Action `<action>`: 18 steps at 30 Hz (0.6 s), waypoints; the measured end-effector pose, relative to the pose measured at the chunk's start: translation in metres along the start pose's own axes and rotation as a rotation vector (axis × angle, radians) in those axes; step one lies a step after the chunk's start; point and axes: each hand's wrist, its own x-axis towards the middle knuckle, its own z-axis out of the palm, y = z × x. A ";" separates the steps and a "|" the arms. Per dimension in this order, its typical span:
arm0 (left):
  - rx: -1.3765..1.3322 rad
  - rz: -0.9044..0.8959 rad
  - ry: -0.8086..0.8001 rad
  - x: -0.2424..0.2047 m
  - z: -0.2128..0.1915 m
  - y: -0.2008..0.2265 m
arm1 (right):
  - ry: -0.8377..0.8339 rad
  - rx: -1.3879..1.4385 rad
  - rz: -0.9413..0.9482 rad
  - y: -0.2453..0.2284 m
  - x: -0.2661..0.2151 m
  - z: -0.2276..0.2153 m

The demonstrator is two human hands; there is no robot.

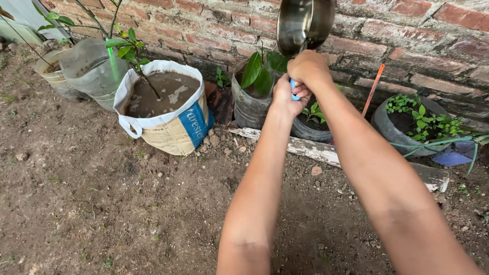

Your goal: Filling a pot with water at a kitchen sink and using it to water several plants in an outdoor garden area.

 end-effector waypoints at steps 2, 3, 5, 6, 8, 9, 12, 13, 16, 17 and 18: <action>-0.011 0.004 0.023 0.000 -0.004 0.003 | -0.026 0.019 0.023 -0.007 -0.005 0.000; -0.018 0.012 0.039 0.001 -0.007 0.004 | -0.015 -0.039 0.001 -0.011 -0.006 0.001; -0.027 0.018 0.059 0.002 -0.015 0.004 | -0.008 -0.098 -0.018 -0.013 -0.003 0.006; -0.049 0.008 0.034 0.003 -0.017 0.005 | 0.025 -0.169 -0.027 -0.013 0.001 0.010; -0.073 -0.003 0.013 0.006 -0.023 0.006 | 0.054 -0.241 -0.035 -0.016 0.004 0.012; -0.108 -0.030 -0.031 0.008 -0.025 0.006 | 0.082 -0.317 -0.050 -0.018 0.003 0.010; -0.145 -0.037 -0.068 0.012 -0.032 0.000 | 0.107 -0.420 -0.070 -0.018 0.001 0.010; -0.142 -0.016 -0.072 0.014 -0.031 -0.002 | 0.114 -0.444 -0.077 -0.017 0.001 0.009; -0.131 -0.024 -0.078 0.009 -0.027 -0.003 | 0.183 -0.437 -0.149 -0.005 0.013 0.012; -0.134 -0.023 -0.064 0.001 -0.014 -0.004 | 0.169 -0.434 -0.148 -0.002 0.010 0.008; -0.047 -0.012 -0.014 -0.012 -0.003 -0.008 | 0.177 -0.362 -0.160 0.004 0.003 0.006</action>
